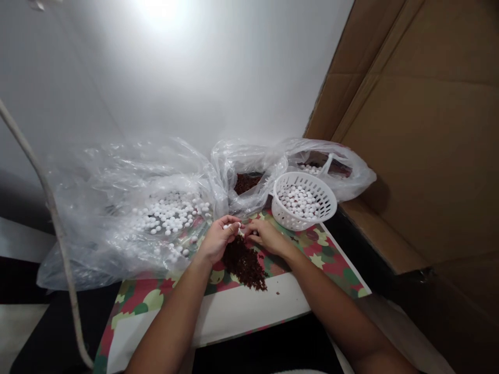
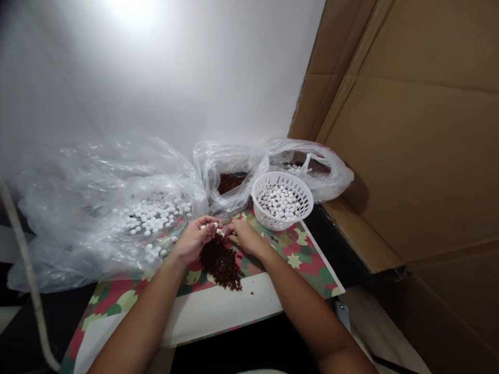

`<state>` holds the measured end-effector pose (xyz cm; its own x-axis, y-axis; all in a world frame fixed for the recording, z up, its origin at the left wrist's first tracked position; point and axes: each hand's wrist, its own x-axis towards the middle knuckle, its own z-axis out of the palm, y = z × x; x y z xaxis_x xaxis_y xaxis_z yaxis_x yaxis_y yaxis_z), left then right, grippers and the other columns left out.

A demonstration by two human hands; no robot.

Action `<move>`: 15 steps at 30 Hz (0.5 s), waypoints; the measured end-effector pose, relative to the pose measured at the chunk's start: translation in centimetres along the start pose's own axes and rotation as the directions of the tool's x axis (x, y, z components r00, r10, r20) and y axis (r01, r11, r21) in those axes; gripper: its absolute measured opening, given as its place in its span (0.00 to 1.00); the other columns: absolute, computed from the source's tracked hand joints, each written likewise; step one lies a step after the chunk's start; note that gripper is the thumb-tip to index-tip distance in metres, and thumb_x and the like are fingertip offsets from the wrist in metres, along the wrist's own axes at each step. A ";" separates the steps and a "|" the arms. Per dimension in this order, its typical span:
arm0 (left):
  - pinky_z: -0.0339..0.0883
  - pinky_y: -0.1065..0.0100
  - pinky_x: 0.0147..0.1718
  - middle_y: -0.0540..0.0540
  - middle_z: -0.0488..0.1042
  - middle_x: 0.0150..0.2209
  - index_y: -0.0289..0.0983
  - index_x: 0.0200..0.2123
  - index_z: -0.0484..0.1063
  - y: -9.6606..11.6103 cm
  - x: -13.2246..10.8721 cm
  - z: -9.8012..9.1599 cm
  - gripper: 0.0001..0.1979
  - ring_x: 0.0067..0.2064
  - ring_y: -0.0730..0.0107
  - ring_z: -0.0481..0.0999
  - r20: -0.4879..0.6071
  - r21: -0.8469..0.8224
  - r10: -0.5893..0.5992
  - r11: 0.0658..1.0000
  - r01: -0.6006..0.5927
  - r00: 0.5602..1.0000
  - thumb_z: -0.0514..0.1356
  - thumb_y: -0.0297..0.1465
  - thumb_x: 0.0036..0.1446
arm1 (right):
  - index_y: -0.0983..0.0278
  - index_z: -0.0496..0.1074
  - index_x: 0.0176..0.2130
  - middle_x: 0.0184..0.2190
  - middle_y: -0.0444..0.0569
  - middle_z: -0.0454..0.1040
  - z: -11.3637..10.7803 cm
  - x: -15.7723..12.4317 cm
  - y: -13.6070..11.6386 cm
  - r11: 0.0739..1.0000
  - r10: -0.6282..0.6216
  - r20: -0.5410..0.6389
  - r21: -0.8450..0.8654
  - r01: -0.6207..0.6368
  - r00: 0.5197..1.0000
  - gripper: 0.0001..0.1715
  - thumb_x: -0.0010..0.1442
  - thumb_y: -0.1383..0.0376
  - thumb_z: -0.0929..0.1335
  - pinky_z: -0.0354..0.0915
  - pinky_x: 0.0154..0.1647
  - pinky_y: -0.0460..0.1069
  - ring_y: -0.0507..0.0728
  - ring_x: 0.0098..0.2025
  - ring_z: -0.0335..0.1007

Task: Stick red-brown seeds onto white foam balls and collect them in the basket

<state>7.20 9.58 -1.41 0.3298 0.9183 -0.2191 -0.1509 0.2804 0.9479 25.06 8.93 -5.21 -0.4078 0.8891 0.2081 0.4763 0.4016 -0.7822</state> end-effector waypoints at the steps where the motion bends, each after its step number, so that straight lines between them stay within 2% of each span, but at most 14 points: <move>1: 0.47 0.79 0.20 0.46 0.72 0.30 0.32 0.36 0.67 -0.2 0.0 0.1 0.19 0.24 0.84 0.61 -0.011 0.000 0.003 1.000 -0.003 1.000 0.67 0.36 0.44 | 0.67 0.74 0.32 0.31 0.46 0.71 -0.1 0.0 -0.1 1.000 0.016 -0.025 0.013 -0.016 1.000 0.05 0.54 0.71 0.67 0.57 0.37 0.42 0.49 0.34 0.64; 3: 0.47 0.78 0.20 0.50 0.68 0.26 0.32 0.35 0.68 -0.6 0.1 0.3 0.18 0.23 0.84 0.60 -0.022 -0.002 0.012 1.000 -0.012 1.000 0.68 0.37 0.44 | 0.67 0.73 0.32 0.31 0.46 0.72 -0.3 0.1 -0.4 0.993 0.080 -0.134 0.094 -0.068 0.988 0.05 0.56 0.67 0.67 0.58 0.38 0.43 0.49 0.34 0.65; 6: 0.44 0.78 0.19 0.53 0.64 0.23 0.33 0.34 0.67 -1.2 0.2 0.6 0.18 0.21 0.86 0.56 -0.014 -0.012 0.025 1.000 -0.025 1.000 0.68 0.37 0.44 | 0.67 0.71 0.35 0.27 0.44 0.70 -0.1 0.3 -1.0 0.934 0.242 -0.307 0.329 -0.136 0.921 0.13 0.57 0.59 0.67 0.57 0.30 0.42 0.47 0.27 0.62; 9: 0.45 0.78 0.19 0.54 0.65 0.23 0.34 0.33 0.66 -1.8 0.3 0.9 0.18 0.21 0.85 0.57 -0.035 -0.014 0.045 0.999 -0.046 0.998 0.69 0.36 0.42 | 0.68 0.70 0.35 0.22 0.42 0.66 0.4 0.3 -1.9 0.869 0.315 -0.328 0.477 -0.132 0.890 0.17 0.56 0.55 0.67 0.54 0.24 0.41 0.46 0.21 0.56; 15: 0.47 0.78 0.20 0.54 0.66 0.21 0.34 0.29 0.63 -2.1 0.6 0.9 0.19 0.21 0.84 0.60 -0.093 -0.026 0.059 0.998 -0.062 0.994 0.70 0.35 0.40 | 0.67 0.70 0.35 0.22 0.42 0.67 0.7 0.2 -2.5 0.856 0.291 -0.301 0.506 -0.107 0.908 0.17 0.56 0.55 0.67 0.53 0.20 0.41 0.45 0.19 0.55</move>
<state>8.58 9.25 -3.35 0.2318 0.9553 -0.1833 -0.1956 0.2304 0.9532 23.23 7.91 -3.66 0.0022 0.9904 0.1382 0.0575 0.1379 -0.9888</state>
